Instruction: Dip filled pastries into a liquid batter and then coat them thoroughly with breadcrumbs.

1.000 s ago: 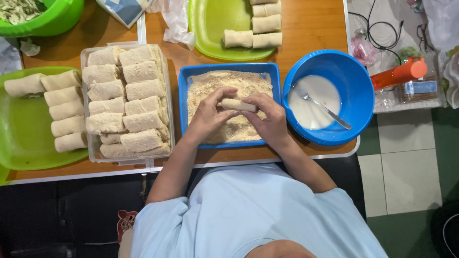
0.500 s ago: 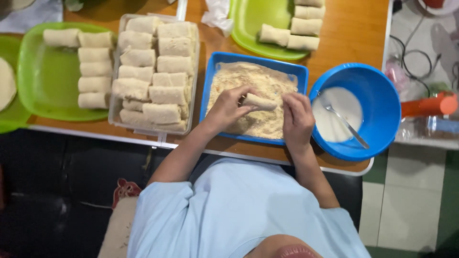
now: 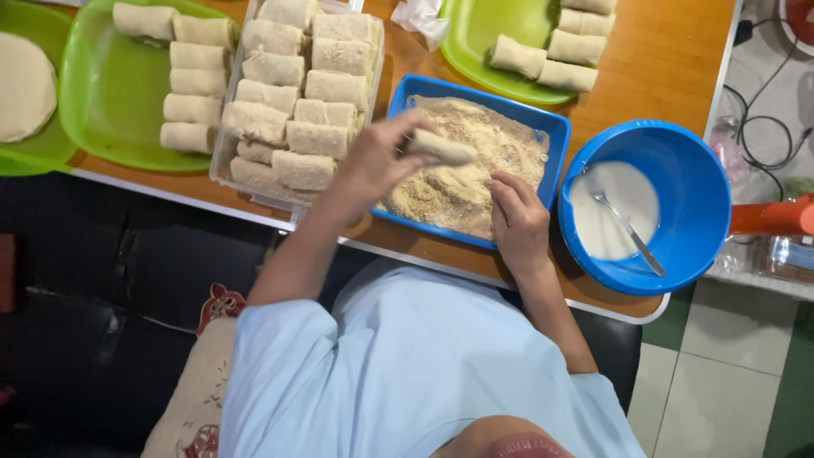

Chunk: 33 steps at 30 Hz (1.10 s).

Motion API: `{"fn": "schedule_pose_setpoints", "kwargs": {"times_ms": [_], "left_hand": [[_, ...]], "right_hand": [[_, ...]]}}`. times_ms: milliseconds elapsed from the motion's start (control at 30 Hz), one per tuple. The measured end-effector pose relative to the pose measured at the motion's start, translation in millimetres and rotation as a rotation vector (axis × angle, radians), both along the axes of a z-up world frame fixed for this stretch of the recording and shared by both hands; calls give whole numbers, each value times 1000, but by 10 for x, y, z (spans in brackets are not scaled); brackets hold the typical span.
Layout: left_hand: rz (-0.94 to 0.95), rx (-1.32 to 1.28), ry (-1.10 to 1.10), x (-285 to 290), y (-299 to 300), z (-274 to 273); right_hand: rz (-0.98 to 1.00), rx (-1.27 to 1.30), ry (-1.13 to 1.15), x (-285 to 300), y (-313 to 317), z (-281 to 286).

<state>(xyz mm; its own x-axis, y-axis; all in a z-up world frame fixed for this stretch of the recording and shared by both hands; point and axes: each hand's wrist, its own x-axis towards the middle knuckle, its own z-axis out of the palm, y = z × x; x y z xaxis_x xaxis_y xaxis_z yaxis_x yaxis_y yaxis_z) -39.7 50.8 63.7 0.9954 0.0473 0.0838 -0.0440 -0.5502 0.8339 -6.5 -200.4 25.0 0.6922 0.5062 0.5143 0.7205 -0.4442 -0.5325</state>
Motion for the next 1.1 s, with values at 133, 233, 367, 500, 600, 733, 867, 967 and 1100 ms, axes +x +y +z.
{"fn": "schedule_pose_setpoints", "kwargs": {"times_ms": [133,233,367,500,600,733,867,967,1100], "left_hand": [[187,-97,108,-162,502,259],[185,-46,-201,-308,897,324],[522,-100,5,-431,1259,526],[479,-92,-186,-440,1538,535],[390,-257,-214,-334,1603,543],[500,-264,-45,-114,1572,643],[476,-111,118,179,1820,373],[375,-118,139,400,2086,28],[338,-285,154,557,2199,-150]], "right_hand": [[35,-14,18,-5,46,10],[50,-25,44,-12,72,28],[66,-26,49,-5,86,35],[69,-32,62,9,101,36],[64,-35,63,3,103,39],[58,-41,57,7,101,55],[64,-40,58,-3,93,74],[67,-34,56,5,86,78],[73,-35,53,-10,89,96]]}}
